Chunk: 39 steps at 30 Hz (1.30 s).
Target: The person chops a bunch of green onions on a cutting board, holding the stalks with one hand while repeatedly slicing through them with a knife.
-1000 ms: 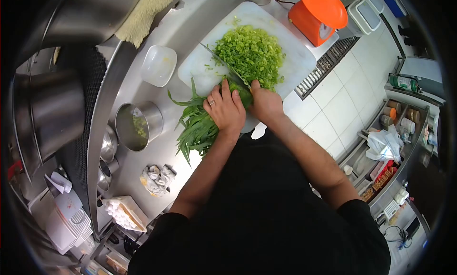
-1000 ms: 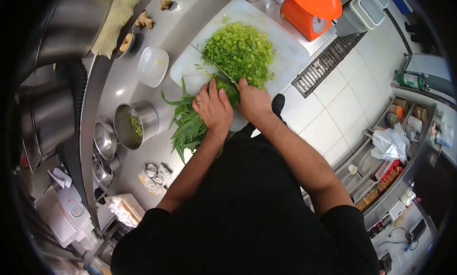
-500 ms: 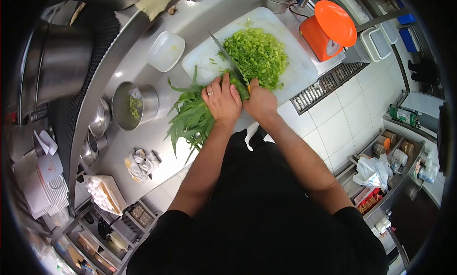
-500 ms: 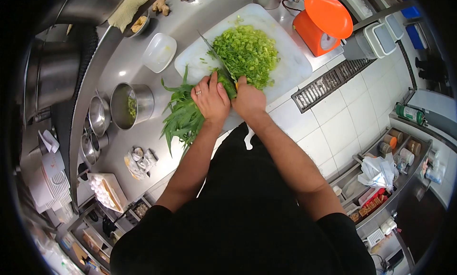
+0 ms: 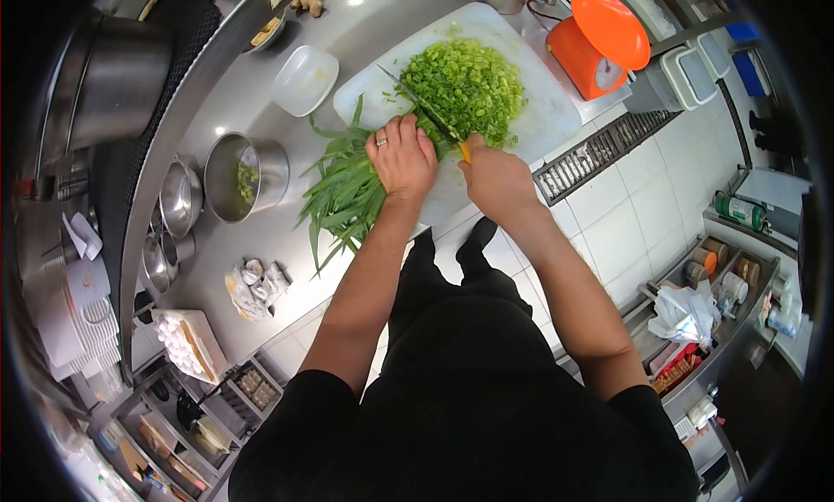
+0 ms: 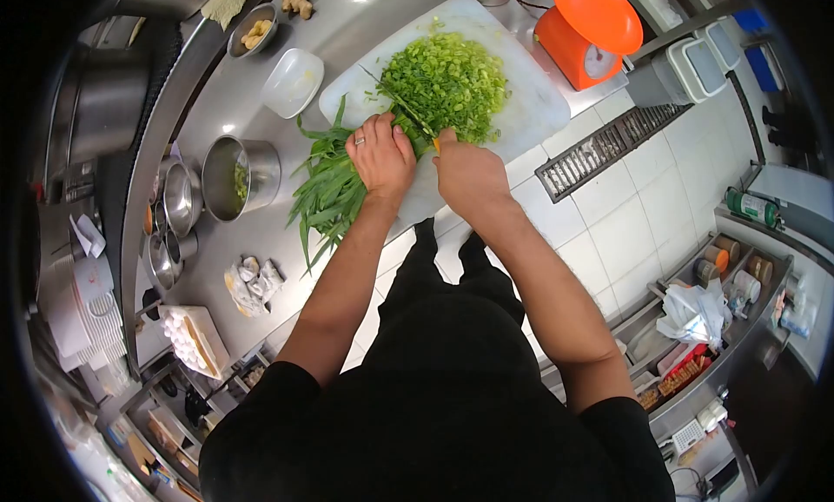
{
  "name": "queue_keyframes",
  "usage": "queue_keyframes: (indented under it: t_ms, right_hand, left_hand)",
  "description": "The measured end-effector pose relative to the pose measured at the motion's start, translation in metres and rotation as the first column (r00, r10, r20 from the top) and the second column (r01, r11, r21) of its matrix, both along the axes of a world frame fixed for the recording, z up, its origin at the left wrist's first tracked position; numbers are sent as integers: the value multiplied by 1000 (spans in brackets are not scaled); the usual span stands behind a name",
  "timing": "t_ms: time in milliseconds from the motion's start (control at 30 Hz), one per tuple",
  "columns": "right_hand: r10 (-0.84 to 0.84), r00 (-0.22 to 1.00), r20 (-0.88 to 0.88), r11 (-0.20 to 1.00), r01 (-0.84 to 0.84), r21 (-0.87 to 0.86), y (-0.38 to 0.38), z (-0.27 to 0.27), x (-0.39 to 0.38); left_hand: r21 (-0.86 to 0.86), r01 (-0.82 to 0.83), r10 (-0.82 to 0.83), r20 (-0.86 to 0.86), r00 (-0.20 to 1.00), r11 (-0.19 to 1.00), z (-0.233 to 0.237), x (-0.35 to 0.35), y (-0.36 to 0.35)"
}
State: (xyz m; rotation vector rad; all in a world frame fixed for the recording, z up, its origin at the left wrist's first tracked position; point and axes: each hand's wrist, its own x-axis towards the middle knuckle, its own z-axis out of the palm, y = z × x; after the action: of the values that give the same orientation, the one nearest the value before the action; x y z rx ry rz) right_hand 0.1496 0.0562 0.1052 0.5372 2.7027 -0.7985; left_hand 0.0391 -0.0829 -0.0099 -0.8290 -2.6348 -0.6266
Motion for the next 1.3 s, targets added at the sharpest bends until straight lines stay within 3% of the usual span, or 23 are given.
queue_keyframes:
  t_ms: [167, 500, 600, 767, 867, 1167, 1300]
  right_hand:
    - [-11, 1000, 28, 999, 10, 40, -9, 38, 20]
    - [-16, 993, 119, 986, -4, 165, -35, 41, 48]
    - [-21, 986, 168, 992, 0, 125, -28, 25, 50]
    - [-66, 991, 114, 997, 60, 52, -25, -46, 18]
    - [-58, 996, 62, 998, 57, 28, -18, -56, -16]
    - [-4, 993, 121, 999, -1, 42, -11, 32, 11]
    - [-4, 980, 199, 997, -11, 72, -23, 45, 33]
  left_hand:
    - [-13, 13, -13, 6, 1000, 1000, 3, 1, -1]
    - [-66, 52, -50, 32, 998, 996, 7, -5, -3]
    - [-51, 68, -67, 26, 997, 996, 7, -7, -3]
    - [-38, 74, -74, 1, 997, 997, 2, -8, -2]
    - [-27, 70, -70, -7, 997, 997, 0, -14, -2]
    - [27, 53, -54, 27, 998, 998, -3, -8, -2]
    - [-1, 63, -63, 10, 998, 998, 1, -11, -2]
